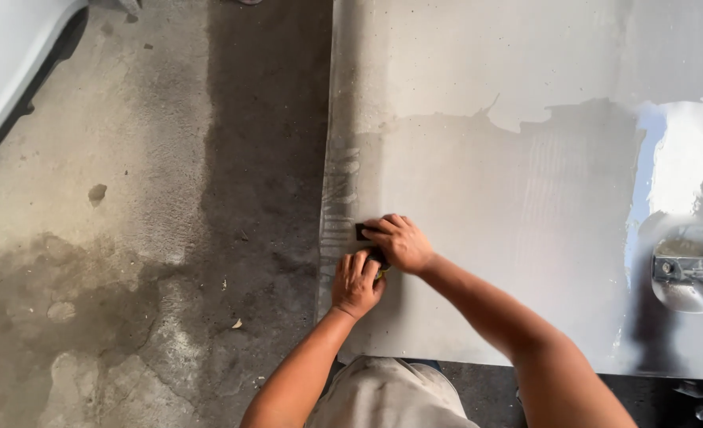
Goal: The person scrubs a white car door panel with a black sponge and a yellow cloth, repeatedly dipping the sponge into a green bucket of water to rinse it. They wipe the surface thoroughly, focusing on the edges and the area around the door handle.
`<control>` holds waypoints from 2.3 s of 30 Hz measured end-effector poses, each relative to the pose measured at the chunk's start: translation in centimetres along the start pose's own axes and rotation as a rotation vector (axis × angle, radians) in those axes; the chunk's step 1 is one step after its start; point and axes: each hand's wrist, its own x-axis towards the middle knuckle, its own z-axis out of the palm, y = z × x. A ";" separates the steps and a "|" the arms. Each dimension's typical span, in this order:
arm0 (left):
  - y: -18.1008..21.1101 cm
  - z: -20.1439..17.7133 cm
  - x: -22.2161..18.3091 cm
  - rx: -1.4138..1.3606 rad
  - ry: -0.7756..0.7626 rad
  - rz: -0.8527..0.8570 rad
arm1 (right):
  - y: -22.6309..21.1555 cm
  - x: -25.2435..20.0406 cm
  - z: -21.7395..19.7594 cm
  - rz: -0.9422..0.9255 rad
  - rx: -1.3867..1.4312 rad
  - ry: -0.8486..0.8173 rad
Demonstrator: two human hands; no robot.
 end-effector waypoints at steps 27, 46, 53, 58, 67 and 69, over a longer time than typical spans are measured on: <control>0.1 0.0 1.1 -0.023 0.044 0.022 | 4.3 6.1 1.2 0.108 -0.113 0.159; 0.2 0.2 1.0 0.002 0.047 0.041 | 3.7 1.7 1.5 -0.137 -0.053 -0.068; -0.1 0.5 1.0 0.001 0.040 0.040 | 10.2 13.4 1.4 0.168 -0.178 -0.036; -0.4 0.2 1.6 0.016 0.077 0.059 | 4.1 6.8 0.5 0.076 -0.098 -0.097; -1.3 0.9 3.2 -0.026 0.002 0.081 | 7.7 3.2 -1.4 0.116 -0.053 0.171; -1.8 1.4 6.3 0.036 0.049 0.020 | 5.7 1.4 -0.8 0.353 -0.066 0.310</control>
